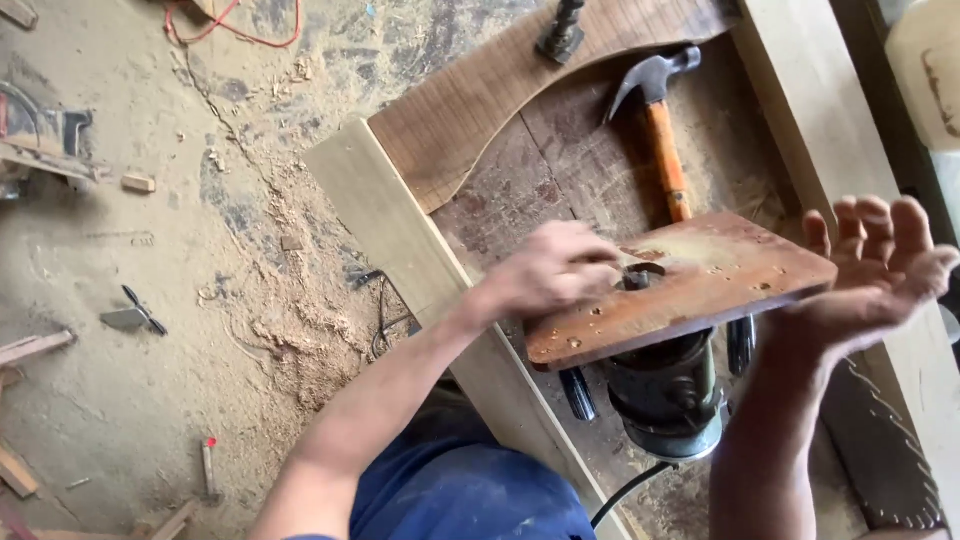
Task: Searching for small parts in a bag and assembling or adjusting a handheld router using a hammer and wrench.
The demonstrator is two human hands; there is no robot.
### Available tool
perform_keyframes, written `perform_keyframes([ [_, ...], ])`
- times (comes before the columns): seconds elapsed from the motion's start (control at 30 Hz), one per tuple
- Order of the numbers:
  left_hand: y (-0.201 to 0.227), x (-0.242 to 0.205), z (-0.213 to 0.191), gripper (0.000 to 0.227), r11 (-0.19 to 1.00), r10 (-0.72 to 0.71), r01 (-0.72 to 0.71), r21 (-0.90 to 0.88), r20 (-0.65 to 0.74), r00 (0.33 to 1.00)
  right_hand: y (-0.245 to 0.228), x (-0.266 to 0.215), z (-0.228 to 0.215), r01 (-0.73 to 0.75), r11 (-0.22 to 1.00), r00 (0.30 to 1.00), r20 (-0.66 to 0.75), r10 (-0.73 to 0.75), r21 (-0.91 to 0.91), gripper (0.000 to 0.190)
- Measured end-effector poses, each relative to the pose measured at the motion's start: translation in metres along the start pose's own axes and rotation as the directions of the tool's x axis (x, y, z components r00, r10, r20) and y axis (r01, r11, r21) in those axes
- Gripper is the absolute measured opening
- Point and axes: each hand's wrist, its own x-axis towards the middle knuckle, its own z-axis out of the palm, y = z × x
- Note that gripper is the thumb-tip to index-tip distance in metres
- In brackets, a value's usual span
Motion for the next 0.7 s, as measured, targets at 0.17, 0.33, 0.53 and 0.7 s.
perform_keyframes([
  [0.17, -0.020, 0.032, 0.017, 0.025, 0.901, -0.278, 0.395, -0.177, 0.464, 0.841, 0.005, -0.006, -0.038, 0.099, 0.975, 0.994, 0.062, -0.088, -0.197, 0.049],
  [0.33, -0.051, 0.033, 0.024, 0.021, 0.839, -0.053, 0.302, -0.452, 0.485, 0.873, 0.019, -0.012, -0.055, 0.098, 0.977, 0.995, 0.018, -0.097, -0.189, 0.037],
  [0.53, -0.059, 0.035, 0.014, 0.033, 0.745, 0.100, 0.234, -0.624, 0.452, 0.887, 0.017, -0.011, -0.045, -0.045, 0.997, 0.996, 0.074, 0.050, -0.070, 0.042],
  [0.7, -0.028, -0.015, -0.003, 0.031, 0.897, -0.050, 0.077, -0.436, 0.073, 0.996, 0.017, -0.005, -0.063, 0.071, 0.994, 0.995, 0.077, -0.065, -0.085, 0.034],
])
